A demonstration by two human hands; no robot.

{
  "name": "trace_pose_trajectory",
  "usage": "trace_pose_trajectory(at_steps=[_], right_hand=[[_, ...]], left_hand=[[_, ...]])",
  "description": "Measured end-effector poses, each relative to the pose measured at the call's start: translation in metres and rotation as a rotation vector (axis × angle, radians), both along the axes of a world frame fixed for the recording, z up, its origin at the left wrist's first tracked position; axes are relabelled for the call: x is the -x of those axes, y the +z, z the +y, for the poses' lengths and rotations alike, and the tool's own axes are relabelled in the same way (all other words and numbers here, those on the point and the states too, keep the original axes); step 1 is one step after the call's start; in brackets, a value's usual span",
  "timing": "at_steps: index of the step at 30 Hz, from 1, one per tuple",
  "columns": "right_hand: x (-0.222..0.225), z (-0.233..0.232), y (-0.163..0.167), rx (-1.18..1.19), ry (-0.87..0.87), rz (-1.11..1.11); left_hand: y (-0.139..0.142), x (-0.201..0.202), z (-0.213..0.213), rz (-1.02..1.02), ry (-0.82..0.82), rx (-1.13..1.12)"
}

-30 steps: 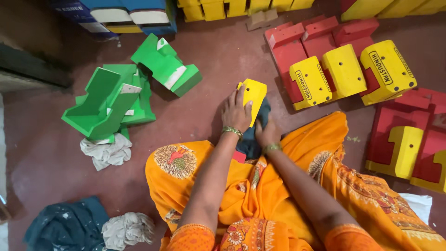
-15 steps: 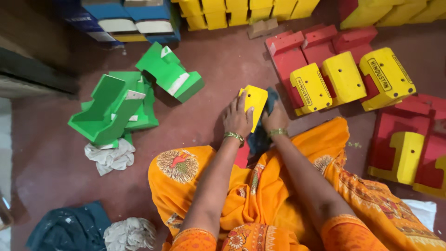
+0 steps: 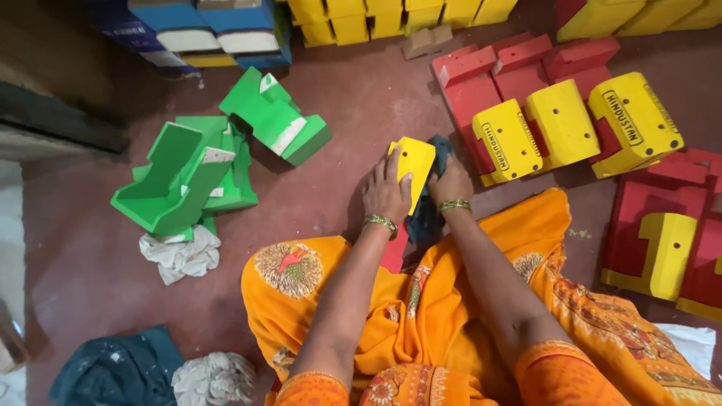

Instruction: The person sits on the floor and wipes red and yellow plastic parts with a blue cloth. They handle the parts one at a time, turning them over to wipe multiple sides and edges, then place them back on the floor.

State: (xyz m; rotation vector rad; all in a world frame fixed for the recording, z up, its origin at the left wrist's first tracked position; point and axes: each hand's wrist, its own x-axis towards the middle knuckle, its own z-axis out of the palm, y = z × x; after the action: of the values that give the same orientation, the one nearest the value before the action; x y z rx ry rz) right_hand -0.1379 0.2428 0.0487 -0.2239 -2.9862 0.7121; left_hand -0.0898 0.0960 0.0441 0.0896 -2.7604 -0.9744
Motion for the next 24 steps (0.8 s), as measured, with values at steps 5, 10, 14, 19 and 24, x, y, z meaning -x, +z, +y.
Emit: trace_pose_trajectory(at_steps=[5, 10, 14, 19, 24], right_hand=[[-0.053, -0.001, -0.005, 0.052, 0.065, -0.021], [-0.085, -0.004, -0.015, 0.030, 0.156, 0.011], [-0.034, 0.001, -0.015, 0.013, 0.135, 0.097], [-0.009, 0.005, -0.006, -0.084, 0.087, -0.026], [-0.079, 0.001, -0.006, 0.022, 0.195, -0.022]], left_hand=[[-0.002, -0.002, 0.002, 0.011, 0.005, -0.008], [-0.006, 0.002, 0.004, 0.004, 0.022, 0.018], [-0.006, 0.003, 0.004, 0.004, 0.011, -0.002], [-0.001, 0.002, 0.004, 0.008, 0.006, 0.025], [0.000, -0.001, 0.006, -0.015, 0.012, 0.022]])
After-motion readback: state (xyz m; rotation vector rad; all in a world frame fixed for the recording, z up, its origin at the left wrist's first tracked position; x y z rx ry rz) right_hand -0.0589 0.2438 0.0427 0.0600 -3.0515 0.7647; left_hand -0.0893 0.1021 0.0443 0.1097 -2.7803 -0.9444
